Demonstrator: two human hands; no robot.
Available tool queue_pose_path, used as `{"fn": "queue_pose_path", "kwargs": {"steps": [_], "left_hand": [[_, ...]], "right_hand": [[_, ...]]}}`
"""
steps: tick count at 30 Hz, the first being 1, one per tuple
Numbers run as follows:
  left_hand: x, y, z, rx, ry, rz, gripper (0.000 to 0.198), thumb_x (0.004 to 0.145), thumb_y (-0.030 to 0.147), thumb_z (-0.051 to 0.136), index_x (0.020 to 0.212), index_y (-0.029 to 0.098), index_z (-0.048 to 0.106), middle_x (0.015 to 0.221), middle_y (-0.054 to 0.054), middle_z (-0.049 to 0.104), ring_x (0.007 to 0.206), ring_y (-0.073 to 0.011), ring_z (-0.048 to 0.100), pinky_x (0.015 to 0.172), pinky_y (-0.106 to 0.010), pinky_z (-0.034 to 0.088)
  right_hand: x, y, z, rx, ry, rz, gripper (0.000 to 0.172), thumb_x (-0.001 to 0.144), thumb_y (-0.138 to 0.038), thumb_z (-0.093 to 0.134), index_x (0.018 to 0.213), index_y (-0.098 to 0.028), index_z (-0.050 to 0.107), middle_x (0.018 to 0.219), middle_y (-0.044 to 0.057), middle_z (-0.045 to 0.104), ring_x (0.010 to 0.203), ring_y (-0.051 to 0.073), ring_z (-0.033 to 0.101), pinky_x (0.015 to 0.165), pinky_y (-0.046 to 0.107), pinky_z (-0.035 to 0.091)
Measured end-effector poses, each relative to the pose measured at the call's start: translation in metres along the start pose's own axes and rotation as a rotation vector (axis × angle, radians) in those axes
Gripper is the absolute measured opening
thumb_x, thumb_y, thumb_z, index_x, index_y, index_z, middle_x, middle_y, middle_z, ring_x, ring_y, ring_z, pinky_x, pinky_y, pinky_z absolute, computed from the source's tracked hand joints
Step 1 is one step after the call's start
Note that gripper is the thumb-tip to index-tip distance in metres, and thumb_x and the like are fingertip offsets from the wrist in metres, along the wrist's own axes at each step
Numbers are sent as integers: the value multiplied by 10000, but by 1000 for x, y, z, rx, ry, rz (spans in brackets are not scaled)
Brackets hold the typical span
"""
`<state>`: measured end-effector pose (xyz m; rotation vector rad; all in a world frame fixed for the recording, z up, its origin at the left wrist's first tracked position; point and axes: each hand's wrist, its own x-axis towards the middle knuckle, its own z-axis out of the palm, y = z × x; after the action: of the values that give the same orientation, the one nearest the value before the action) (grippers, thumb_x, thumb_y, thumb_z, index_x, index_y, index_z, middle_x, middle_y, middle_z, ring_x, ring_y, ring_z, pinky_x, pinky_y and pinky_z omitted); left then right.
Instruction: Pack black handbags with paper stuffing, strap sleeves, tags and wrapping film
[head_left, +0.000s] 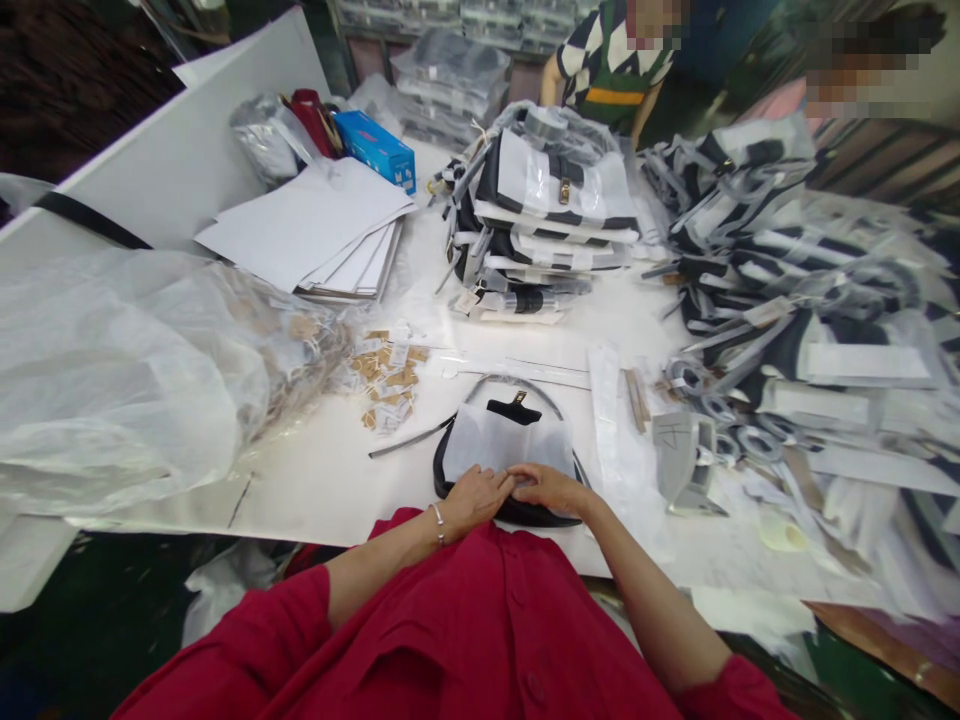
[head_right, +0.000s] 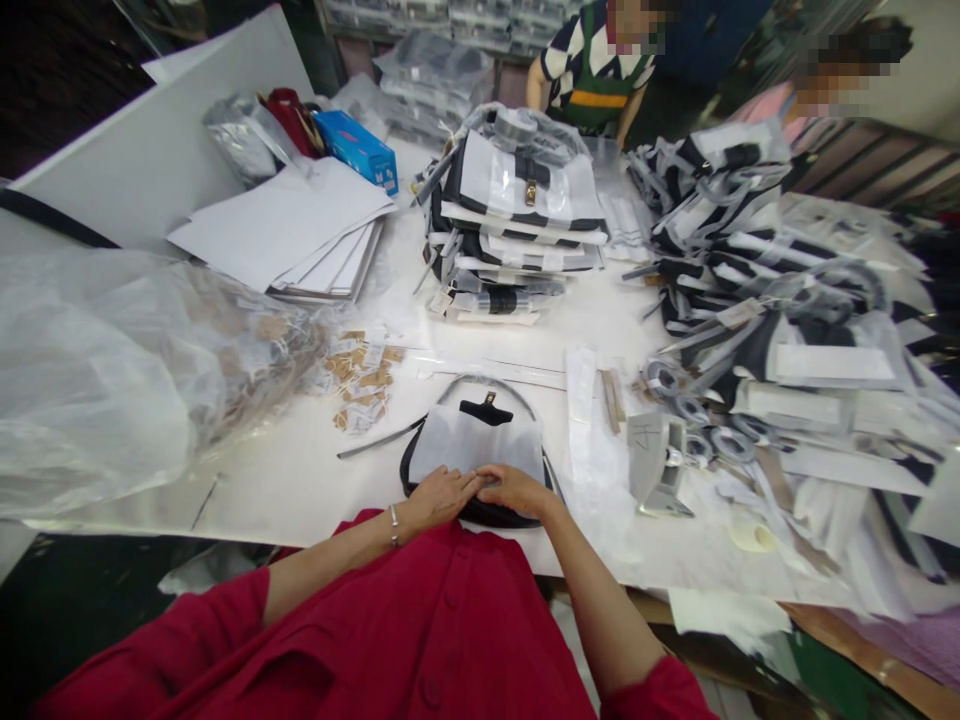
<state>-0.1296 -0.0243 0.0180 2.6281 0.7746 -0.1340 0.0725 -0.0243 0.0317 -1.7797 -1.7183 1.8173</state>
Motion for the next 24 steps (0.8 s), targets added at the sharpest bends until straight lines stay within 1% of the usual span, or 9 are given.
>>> {"fn": "queue_pose_path", "kwargs": {"steps": [2,4,7,10,12,14,17,21,24], "left_hand": [[2,0,-2,-19,-17,-1,254,972,146,359,1155,143,536,988,-109,680,907,-236,637,768,-375,464],[4,-1,-2,-34,-30,-9,220,965,145,378,1066,138,573,901,-97,689,882,-243,642,757,-376,470],[6,-2,-1,-56,-12,-19,180,948,144,422,993,148,596,870,-87,693,865,-242,644,751,-371,475],[6,-2,1,-63,2,-7,135,930,157,471,973,163,599,890,-75,695,865,-237,641,749,-359,472],[5,-3,2,-57,-5,1,122,919,170,496,989,168,597,909,-68,692,866,-236,638,745,-353,472],[4,-4,1,-46,-5,6,146,922,175,484,1022,171,591,946,-70,686,870,-237,632,738,-352,473],[2,-5,-2,-24,8,15,214,947,185,429,1108,176,570,1052,-89,668,883,-232,626,730,-355,474],[-1,-6,-6,-11,22,5,260,962,215,413,1187,191,542,1251,-119,601,899,-218,629,720,-347,470],[-1,-6,-6,-11,21,2,259,975,217,393,1182,198,547,1251,-117,605,892,-211,629,715,-341,462]], "right_hand": [[7,-1,-2,10,10,43,343,731,-243,648,1067,-250,714,923,8,735,697,147,640,625,262,494],[13,-4,-1,-48,35,53,210,755,-208,595,905,-224,741,778,-7,717,651,143,617,616,257,479],[20,-10,6,-253,223,-1,222,821,-206,505,746,-208,714,694,1,674,670,160,603,676,280,476],[25,-16,14,-508,461,-159,216,864,-216,506,948,-216,706,893,50,688,871,206,606,820,325,464],[31,-16,17,-660,491,-202,267,869,-211,532,1100,-229,666,1021,77,665,987,233,572,880,355,444],[39,-12,16,-732,475,-161,317,869,-219,554,1176,-247,630,1088,85,639,1030,248,551,881,377,442],[54,-3,8,-616,473,-136,331,860,-235,575,1188,-254,620,1109,76,625,1036,240,558,883,384,450],[68,7,-10,-301,402,-189,278,783,-193,612,1050,-221,684,956,46,637,884,192,606,820,329,486],[70,7,-21,-126,372,-132,217,745,-223,618,945,-206,700,848,24,647,765,177,617,734,305,500]]}}
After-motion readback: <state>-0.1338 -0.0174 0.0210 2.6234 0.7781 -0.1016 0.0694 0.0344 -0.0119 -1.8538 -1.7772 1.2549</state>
